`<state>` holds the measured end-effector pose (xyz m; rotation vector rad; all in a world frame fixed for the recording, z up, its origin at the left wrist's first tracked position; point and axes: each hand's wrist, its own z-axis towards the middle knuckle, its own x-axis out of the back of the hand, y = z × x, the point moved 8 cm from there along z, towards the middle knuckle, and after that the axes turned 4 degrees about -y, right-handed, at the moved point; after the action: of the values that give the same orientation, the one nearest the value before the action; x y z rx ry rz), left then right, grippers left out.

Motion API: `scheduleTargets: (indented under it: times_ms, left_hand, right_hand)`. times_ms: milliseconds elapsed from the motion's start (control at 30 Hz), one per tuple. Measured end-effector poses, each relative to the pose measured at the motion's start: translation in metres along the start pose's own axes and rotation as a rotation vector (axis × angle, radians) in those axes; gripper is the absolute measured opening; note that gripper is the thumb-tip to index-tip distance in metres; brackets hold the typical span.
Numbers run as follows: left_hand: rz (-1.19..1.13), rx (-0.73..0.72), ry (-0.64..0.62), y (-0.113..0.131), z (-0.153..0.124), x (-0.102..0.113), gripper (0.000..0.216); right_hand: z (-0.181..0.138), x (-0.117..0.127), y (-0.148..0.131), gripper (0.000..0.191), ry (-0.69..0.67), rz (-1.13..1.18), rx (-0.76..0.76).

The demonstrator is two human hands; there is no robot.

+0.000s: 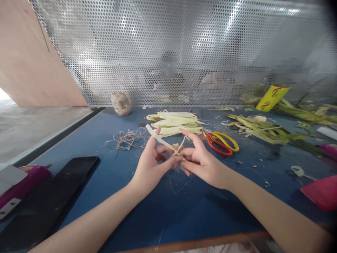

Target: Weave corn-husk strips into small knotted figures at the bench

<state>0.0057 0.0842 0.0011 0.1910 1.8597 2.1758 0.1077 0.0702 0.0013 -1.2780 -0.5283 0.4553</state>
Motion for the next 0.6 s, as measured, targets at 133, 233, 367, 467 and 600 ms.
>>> scheduleTargets:
  times_ms: [133, 233, 367, 467, 600]
  left_hand:
    - [0.026, -0.043, -0.002, 0.008, 0.001, 0.001, 0.083]
    - [0.055, -0.040, 0.008, 0.009, 0.001, 0.003, 0.077]
    - [0.009, -0.029, -0.052, 0.007, 0.003, 0.000, 0.072]
    - [-0.022, -0.020, -0.084, 0.006, 0.006, -0.001, 0.077]
    - [-0.060, -0.026, -0.063, 0.008, 0.008, 0.003, 0.086]
  right_hand:
    - [0.000, 0.004, 0.002, 0.064, 0.021, -0.107, -0.026]
    - [0.001, 0.008, 0.000, 0.060, 0.048, -0.196, -0.024]
    - [0.002, 0.011, -0.001, 0.061, 0.035, -0.300, -0.024]
    - [0.003, 0.012, 0.001, 0.062, 0.019, -0.321, -0.020]
    - [0.003, 0.014, 0.003, 0.061, 0.001, -0.277, -0.014]
